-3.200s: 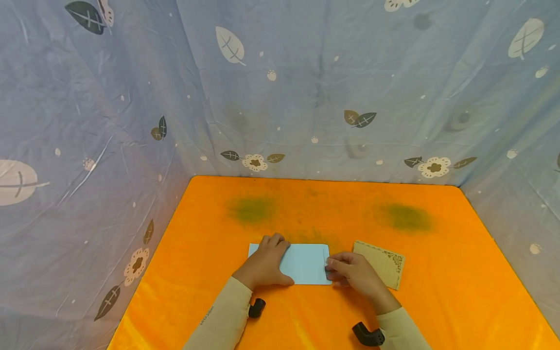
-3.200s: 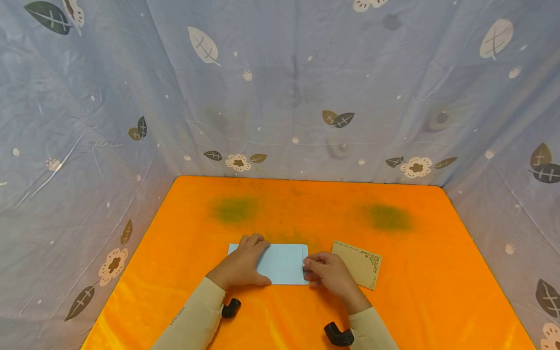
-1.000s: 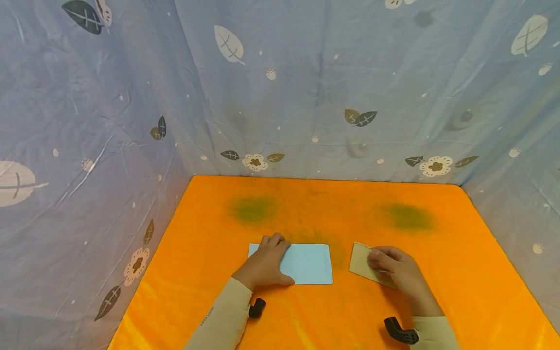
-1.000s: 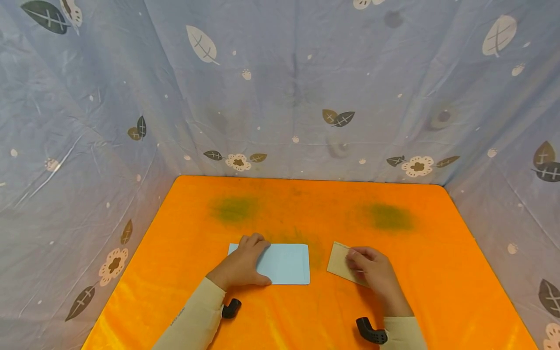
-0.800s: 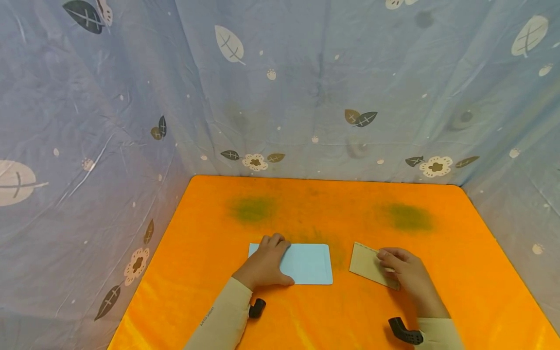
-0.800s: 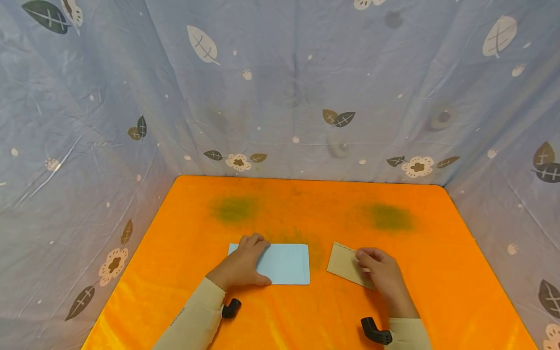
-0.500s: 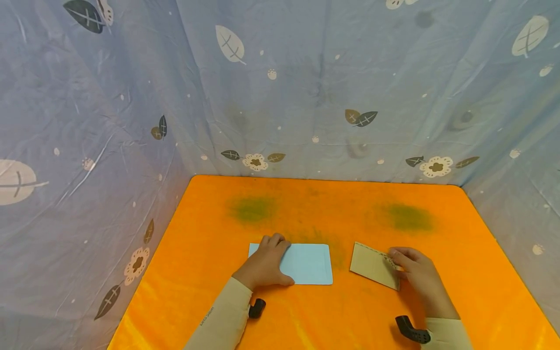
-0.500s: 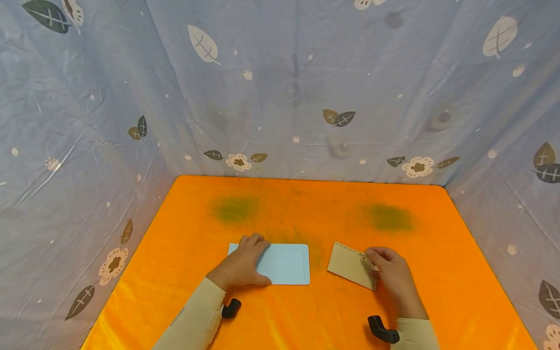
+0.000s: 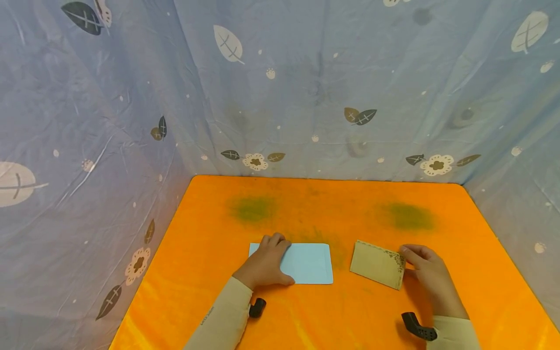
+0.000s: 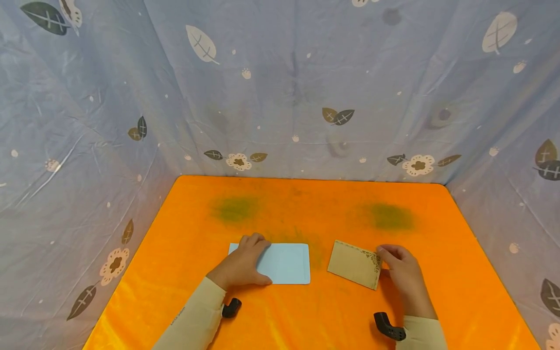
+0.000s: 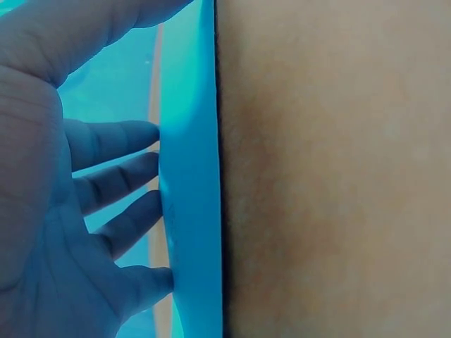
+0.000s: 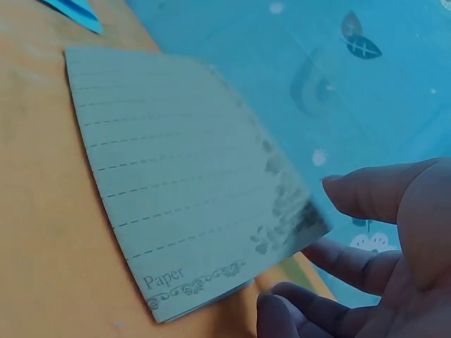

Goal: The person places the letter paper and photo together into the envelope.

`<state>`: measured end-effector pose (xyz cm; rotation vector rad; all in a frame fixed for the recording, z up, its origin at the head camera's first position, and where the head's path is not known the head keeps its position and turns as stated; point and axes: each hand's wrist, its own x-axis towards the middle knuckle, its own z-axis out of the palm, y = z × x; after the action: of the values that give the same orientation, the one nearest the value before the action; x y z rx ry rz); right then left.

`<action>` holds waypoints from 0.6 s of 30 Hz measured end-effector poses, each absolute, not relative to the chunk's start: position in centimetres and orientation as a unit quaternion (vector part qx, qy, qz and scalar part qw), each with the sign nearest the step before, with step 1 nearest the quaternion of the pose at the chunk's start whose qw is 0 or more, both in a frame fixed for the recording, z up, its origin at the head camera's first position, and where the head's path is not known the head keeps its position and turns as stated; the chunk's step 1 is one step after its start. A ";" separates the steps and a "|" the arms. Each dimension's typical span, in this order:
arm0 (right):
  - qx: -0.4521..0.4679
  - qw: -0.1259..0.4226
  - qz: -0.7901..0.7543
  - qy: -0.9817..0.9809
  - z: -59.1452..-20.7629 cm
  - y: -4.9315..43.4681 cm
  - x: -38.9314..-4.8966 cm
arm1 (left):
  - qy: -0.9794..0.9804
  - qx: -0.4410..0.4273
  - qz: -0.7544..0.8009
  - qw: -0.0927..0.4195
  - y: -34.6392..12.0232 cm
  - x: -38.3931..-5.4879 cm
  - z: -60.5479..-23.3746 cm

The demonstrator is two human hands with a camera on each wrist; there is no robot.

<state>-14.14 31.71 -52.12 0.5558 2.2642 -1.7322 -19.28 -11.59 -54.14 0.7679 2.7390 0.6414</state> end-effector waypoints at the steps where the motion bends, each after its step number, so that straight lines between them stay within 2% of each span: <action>1: 0.189 0.120 -0.589 0.776 -52.1 31.8 -14.1 | 0.933 0.262 0.218 0.113 -11.6 -19.3 -54.2; 18: 0.174 0.127 -0.561 0.799 -52.5 31.1 -14.0 | 0.933 0.263 0.217 0.113 -11.5 -19.2 -53.8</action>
<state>-13.96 31.08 -52.47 0.5060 2.3265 -1.6316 -19.25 -11.52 -53.77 0.7724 2.7375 0.6370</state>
